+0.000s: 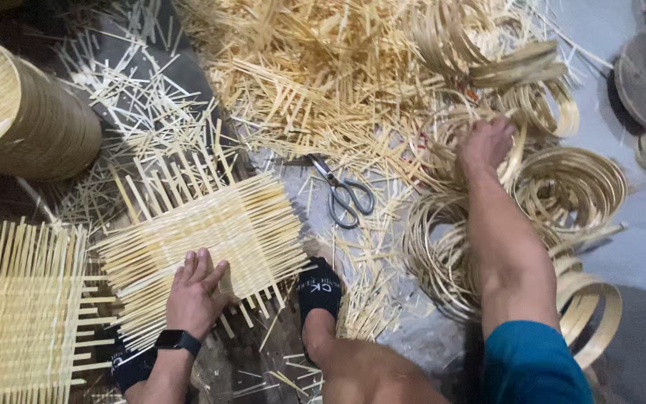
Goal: The person weaves thin bamboo strips into baskets, using shears to trim excess material and a wooden form to shape the basket base.
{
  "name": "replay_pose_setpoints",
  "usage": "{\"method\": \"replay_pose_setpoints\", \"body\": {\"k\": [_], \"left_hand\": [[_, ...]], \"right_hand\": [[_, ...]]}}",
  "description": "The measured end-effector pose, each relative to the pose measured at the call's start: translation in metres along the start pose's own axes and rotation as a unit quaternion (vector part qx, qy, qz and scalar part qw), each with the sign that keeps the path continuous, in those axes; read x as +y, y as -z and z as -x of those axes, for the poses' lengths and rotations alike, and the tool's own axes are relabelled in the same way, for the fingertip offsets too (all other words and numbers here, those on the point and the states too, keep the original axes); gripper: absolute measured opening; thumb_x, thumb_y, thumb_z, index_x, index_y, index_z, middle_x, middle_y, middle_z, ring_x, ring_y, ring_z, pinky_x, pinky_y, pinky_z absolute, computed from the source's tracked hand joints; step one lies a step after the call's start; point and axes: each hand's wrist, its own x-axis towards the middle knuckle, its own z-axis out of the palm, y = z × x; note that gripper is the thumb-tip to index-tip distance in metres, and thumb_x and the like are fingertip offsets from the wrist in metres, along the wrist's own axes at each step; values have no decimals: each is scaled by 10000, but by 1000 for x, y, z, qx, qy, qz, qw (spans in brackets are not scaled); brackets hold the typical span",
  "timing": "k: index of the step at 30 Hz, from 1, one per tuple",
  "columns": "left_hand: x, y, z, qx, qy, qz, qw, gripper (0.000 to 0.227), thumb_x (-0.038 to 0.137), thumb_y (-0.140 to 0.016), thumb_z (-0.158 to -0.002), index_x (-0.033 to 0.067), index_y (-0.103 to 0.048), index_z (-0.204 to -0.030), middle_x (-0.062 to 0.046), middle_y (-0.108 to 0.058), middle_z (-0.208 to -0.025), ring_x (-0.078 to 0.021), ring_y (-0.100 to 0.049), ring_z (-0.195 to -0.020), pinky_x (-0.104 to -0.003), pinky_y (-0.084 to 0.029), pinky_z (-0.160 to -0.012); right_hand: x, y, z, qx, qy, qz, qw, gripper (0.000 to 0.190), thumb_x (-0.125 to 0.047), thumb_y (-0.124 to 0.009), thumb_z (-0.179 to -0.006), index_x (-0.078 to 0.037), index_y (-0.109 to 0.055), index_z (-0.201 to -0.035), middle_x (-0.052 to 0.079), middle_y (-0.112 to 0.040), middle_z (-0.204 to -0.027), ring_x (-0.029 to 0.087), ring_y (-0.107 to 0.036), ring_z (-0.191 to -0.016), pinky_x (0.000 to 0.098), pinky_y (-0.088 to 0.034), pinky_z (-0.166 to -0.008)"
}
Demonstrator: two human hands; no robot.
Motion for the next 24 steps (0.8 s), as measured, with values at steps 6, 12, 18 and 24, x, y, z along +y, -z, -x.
{"method": "replay_pose_setpoints", "body": {"k": [6, 12, 18, 24], "left_hand": [[8, 44, -14, 24, 18, 62, 998, 631, 531, -786, -814, 181, -642, -1319, -119, -509, -1504, -267, -474, -1401, -457, -359, -1187], [79, 112, -52, 343, -143, 450, 812, 403, 245, -698, -1072, -55, -677, -1341, -200, -712, -1290, -304, -667, -1214, -403, -503, -1031], [92, 142, 0, 122, 39, 822, 555, 388, 230, -720, -1073, -123, -671, -920, -26, -547, -689, -82, -418, -544, -241, -310, -469], [88, 153, 63, 68, 95, 836, 536, 435, 395, -655, -968, -16, -782, -1031, 14, -561, -653, -66, -432, -512, -253, -305, -429]], "right_hand": [[-11, 37, 4, 215, 214, -55, 951, 151, -137, -741, -1052, -78, -771, -917, 88, -718, -920, 196, -669, -805, 401, -552, -888], [-125, 147, 113, 105, 457, -244, 849, 116, -80, -698, -1008, -81, -715, -893, 65, -678, -792, 155, -667, -683, 299, -568, -595], [-220, 257, 209, 122, 592, -251, 756, 270, -191, -768, -807, -26, -738, -1019, 129, -685, -925, 266, -684, -792, 354, -570, -634], [-263, 250, 262, -15, 688, -273, 673, 198, -197, -776, -905, -97, -709, -1062, 71, -674, -957, 218, -676, -822, 347, -565, -618]]}}
